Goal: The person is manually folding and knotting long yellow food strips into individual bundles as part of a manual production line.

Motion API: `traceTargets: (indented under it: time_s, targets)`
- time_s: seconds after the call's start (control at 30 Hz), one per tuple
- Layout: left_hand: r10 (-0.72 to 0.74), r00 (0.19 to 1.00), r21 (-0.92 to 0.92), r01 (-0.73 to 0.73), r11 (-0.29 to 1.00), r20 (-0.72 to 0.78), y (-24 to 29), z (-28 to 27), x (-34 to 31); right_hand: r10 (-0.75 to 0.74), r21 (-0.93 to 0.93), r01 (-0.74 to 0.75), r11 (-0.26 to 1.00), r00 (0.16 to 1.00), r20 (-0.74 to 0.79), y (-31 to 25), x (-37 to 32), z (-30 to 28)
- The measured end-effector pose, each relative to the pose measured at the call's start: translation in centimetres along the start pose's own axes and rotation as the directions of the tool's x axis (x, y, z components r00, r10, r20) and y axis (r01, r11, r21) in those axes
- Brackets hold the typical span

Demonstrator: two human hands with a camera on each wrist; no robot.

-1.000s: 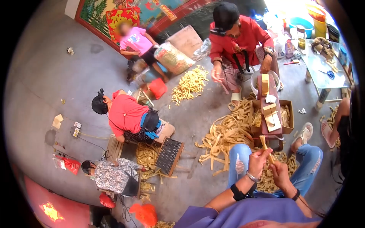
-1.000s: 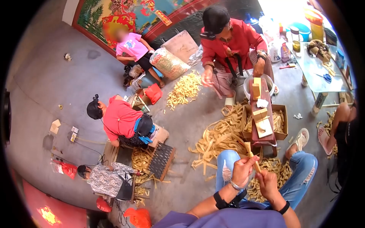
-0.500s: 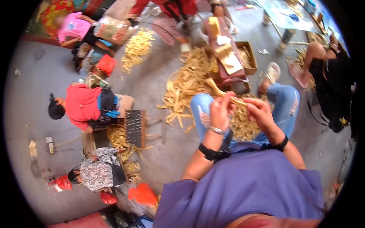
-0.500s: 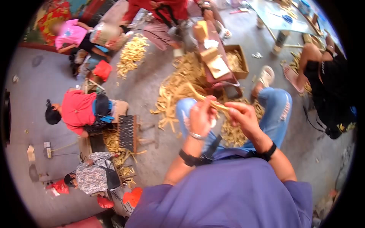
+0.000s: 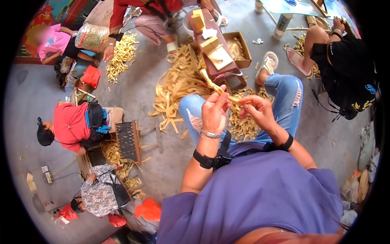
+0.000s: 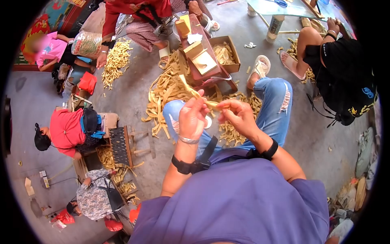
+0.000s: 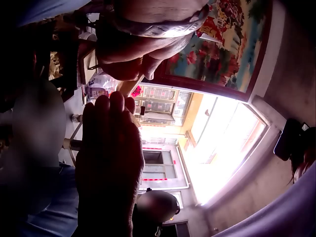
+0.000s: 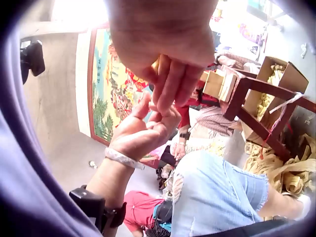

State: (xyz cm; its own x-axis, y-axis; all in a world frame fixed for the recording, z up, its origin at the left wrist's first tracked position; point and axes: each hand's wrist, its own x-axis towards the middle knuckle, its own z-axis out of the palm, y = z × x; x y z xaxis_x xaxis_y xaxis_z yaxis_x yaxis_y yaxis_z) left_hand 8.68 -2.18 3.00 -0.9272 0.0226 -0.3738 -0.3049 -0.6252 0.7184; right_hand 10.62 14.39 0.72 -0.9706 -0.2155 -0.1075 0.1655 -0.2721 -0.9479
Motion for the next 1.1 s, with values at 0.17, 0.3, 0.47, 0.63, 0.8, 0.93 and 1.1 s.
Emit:
traceTargets:
  time_s: [0.17, 0.3, 0.47, 0.63, 0.8, 0.93, 1.1]
  targets:
    - [-0.03, 0.998, -0.12, 0.037, 0.992, 0.061, 0.3, -0.8, 0.2, -0.089, -0.074, 0.098, 0.992, 0.99, 0.112, -0.1, 0.2, -0.6]
    - [-0.033, 0.998, -0.048, 0.036, 0.998, 0.054, -0.1, -0.4, 0.0, -0.188, -0.298, 0.206, 0.932, 0.978, 0.089, -0.2, 0.6, -1.1]
    - [0.011, 0.995, 0.342, -0.043, 0.939, 0.095, -0.6, 0.0, 0.0, -0.24, -0.189, 0.251, 0.949, 0.967, 0.083, -1.0, 0.6, -0.1]
    - [0.244, 0.969, 0.601, -0.218, 0.769, 0.039, -1.2, 0.5, 0.0, -0.475, -0.524, 0.542, 0.657, 0.837, 0.271, -2.4, 0.6, 0.3]
    - [0.416, 0.873, 0.809, -0.428, 0.402, 0.255, 0.1, 1.9, -1.1, -0.537, -0.741, 0.474, 0.475, 0.823, 0.182, -3.5, 1.4, 0.1]
    - [0.345, 0.932, 0.663, -0.33, 0.672, 0.113, -0.5, 1.6, -0.8, -0.548, -0.707, 0.497, 0.503, 0.816, 0.184, -3.9, 2.6, -0.7]
    - [0.26, 0.961, 0.474, -0.274, 0.837, 0.097, -0.1, 0.5, 0.5, -0.267, -0.434, 0.292, 0.852, 0.956, 0.119, -3.2, 4.4, -2.7]
